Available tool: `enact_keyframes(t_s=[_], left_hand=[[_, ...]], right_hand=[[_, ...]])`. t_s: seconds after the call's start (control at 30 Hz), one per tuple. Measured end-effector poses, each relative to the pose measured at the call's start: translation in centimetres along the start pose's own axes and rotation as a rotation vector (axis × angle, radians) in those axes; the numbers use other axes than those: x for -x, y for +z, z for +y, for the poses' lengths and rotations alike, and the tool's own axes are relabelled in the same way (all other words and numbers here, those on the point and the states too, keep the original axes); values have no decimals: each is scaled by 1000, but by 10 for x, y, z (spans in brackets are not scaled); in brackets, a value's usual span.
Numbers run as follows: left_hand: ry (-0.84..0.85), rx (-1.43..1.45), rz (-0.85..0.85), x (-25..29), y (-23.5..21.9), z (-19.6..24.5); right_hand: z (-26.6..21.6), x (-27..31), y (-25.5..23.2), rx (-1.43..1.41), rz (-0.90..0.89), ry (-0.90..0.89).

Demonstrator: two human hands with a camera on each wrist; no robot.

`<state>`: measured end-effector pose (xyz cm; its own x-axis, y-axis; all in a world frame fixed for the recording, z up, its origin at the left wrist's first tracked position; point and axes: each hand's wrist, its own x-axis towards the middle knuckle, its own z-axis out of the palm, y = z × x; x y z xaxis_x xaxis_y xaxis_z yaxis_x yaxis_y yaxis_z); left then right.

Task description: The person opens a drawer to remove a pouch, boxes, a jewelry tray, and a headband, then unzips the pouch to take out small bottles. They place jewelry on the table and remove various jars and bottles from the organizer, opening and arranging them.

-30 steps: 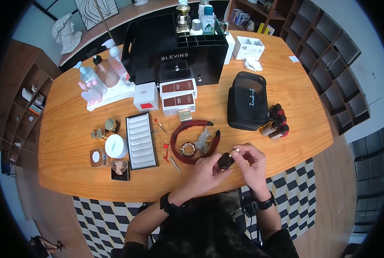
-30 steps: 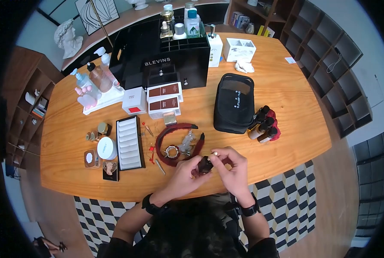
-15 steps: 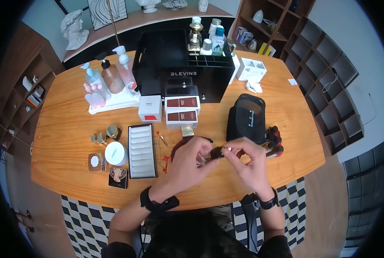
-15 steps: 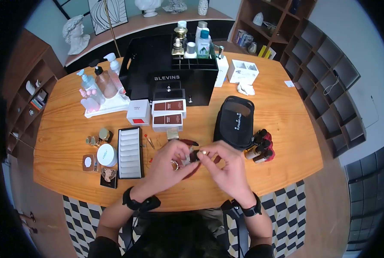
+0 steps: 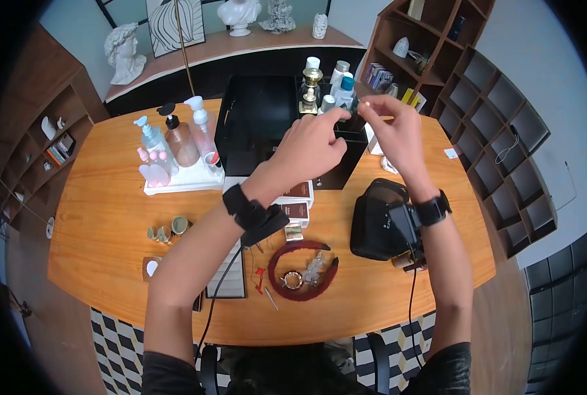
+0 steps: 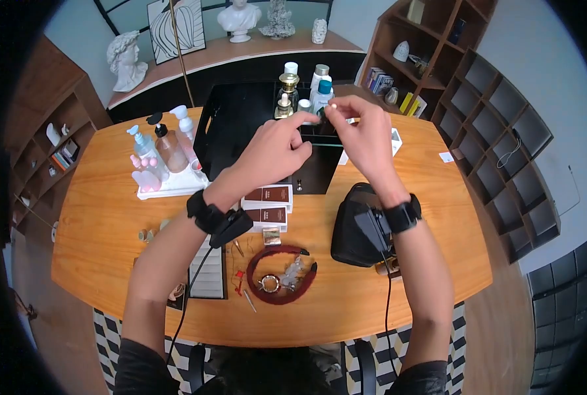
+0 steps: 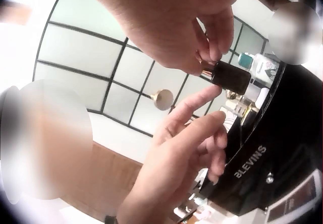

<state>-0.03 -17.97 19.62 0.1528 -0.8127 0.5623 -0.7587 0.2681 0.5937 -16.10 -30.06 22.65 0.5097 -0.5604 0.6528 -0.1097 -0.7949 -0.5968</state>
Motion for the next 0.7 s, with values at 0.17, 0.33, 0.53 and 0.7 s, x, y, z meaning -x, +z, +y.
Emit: enact_keyframes(t_s=[0.17,0.33,0.53,0.7], left_hand=[[-315,173,-292,-31,-4,7],[-463,294,-430,-44,14,-10],[-471,363,-512,-48,22,-16],[-494,337,-548,-42,26,-12]], right_hand=[[40,-32,18,67,44,37],[63,-38,24,146,-43,93],[77,-41,27,211,-223,225],[93,-39,33,388,-169,22]])
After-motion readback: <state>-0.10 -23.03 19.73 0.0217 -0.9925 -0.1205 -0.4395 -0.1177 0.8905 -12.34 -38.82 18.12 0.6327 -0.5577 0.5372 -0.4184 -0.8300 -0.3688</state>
